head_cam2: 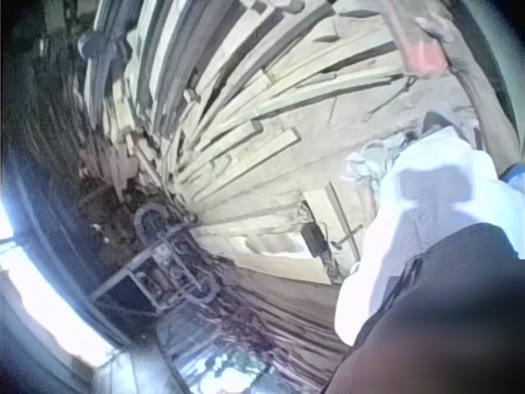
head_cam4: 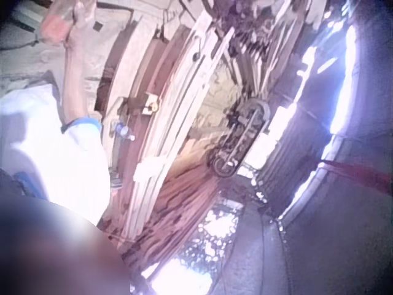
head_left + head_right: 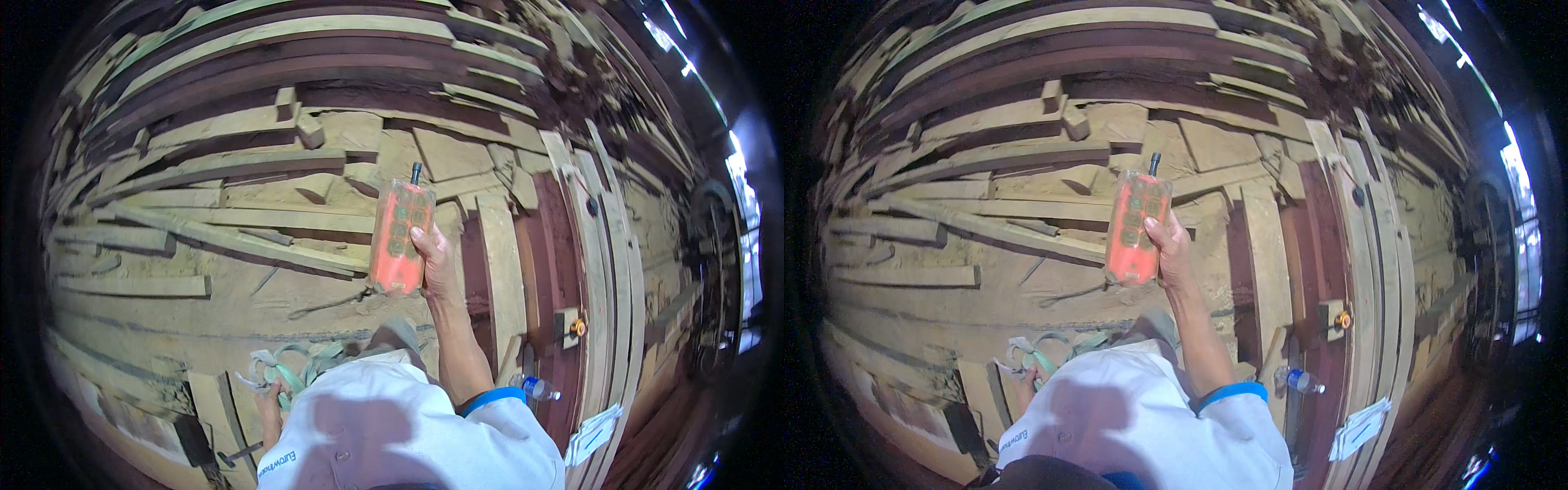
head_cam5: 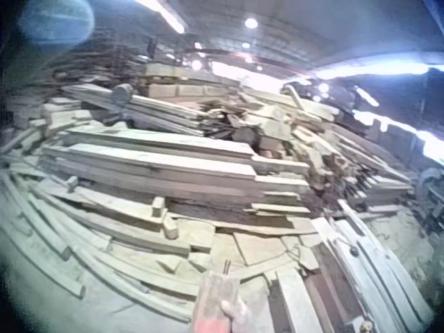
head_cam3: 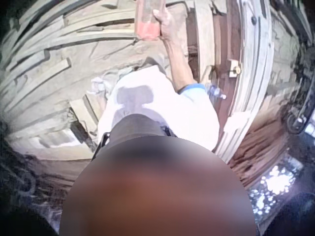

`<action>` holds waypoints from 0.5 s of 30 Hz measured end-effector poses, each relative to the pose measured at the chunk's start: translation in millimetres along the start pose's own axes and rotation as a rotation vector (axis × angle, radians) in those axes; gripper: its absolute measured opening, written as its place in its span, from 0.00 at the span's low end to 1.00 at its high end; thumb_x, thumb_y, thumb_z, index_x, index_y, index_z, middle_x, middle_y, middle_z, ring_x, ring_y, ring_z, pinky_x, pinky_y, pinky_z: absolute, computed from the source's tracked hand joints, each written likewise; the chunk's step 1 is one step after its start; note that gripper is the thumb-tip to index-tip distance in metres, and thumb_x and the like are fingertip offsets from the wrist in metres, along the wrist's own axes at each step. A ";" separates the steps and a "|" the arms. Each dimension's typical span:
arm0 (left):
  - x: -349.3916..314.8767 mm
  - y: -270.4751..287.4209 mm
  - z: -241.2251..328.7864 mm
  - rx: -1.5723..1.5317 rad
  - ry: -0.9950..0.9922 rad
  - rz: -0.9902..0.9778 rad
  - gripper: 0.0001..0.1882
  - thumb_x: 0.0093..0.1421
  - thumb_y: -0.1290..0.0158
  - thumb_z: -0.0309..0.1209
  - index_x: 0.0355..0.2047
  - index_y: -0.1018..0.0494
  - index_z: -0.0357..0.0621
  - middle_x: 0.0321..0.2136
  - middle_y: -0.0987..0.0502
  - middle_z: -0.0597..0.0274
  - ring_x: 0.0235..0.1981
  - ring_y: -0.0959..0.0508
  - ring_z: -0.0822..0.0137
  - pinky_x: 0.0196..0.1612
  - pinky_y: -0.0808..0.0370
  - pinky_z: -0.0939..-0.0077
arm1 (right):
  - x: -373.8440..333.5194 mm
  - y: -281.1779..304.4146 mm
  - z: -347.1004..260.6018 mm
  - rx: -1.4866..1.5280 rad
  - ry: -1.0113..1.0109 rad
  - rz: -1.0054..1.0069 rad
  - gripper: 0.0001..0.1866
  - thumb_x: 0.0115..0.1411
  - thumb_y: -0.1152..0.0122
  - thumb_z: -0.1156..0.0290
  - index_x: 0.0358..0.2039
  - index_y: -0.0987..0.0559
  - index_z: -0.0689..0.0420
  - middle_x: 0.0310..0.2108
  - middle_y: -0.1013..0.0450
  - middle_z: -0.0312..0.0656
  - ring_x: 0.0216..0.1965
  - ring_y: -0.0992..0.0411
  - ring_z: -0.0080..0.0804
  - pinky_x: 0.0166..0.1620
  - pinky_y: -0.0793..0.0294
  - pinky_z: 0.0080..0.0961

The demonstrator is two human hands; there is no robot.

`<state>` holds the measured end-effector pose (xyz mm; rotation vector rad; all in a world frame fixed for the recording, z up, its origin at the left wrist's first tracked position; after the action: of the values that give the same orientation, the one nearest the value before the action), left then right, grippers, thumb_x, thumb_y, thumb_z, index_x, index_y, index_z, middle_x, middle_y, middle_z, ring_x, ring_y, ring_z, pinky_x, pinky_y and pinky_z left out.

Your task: The person measures a wooden surface with a tape measure and marks it with a pencil. They then pick up a red handheld device and a cloth, wipe the wood, and place the device on the surface.

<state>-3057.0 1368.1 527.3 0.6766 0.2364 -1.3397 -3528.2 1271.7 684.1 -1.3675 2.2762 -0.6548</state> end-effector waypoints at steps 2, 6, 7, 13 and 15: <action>12.3 22.8 -11.4 -0.107 0.086 0.062 0.13 0.53 0.39 0.38 0.26 0.23 0.40 0.21 0.24 0.63 0.24 0.25 0.68 0.29 0.29 0.71 | 6.8 -33.9 20.5 -0.064 -0.046 -0.042 0.28 0.59 0.42 0.66 0.57 0.36 0.62 0.48 0.29 0.42 0.46 0.28 0.25 0.50 0.28 0.25; 27.7 56.9 -23.2 -0.340 0.118 0.254 0.16 0.55 0.40 0.41 0.27 0.27 0.39 0.25 0.26 0.63 0.27 0.27 0.69 0.32 0.30 0.73 | 31.6 -91.9 47.1 -0.586 0.113 -0.214 0.28 0.58 0.41 0.65 0.55 0.36 0.63 0.47 0.30 0.48 0.45 0.27 0.34 0.49 0.27 0.29; 30.1 61.1 -25.3 -0.360 0.131 0.290 0.18 0.54 0.39 0.42 0.28 0.27 0.38 0.27 0.26 0.62 0.29 0.27 0.68 0.34 0.30 0.72 | 35.9 -108.4 48.5 -0.849 0.271 -0.290 0.27 0.58 0.42 0.66 0.55 0.36 0.64 0.46 0.30 0.50 0.44 0.26 0.37 0.49 0.27 0.29; 17.8 50.3 -32.2 -0.496 0.190 0.482 0.18 0.54 0.39 0.43 0.29 0.27 0.38 0.28 0.27 0.62 0.29 0.28 0.69 0.33 0.30 0.72 | 61.0 -185.5 104.3 -1.621 0.965 -1.068 0.24 0.56 0.48 0.67 0.53 0.35 0.62 0.39 0.30 0.50 0.38 0.27 0.41 0.38 0.24 0.37; 10.9 34.8 -29.4 -0.523 0.194 0.507 0.18 0.55 0.39 0.42 0.30 0.28 0.39 0.27 0.27 0.62 0.28 0.28 0.70 0.32 0.31 0.73 | 68.0 -189.7 114.9 -1.663 1.150 -1.205 0.23 0.56 0.50 0.66 0.52 0.34 0.61 0.36 0.31 0.48 0.35 0.27 0.39 0.34 0.25 0.36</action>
<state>-3015.1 1378.7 509.3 0.3818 0.5128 -0.6819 -3360.3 1111.9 694.5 -4.1059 2.2306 0.8595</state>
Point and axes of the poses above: each hand's wrist, its own x-axis towards the middle knuckle, its own y-axis out of the back of the hand, z = x × y, the point moved 6 cm from there along x, towards the middle knuckle
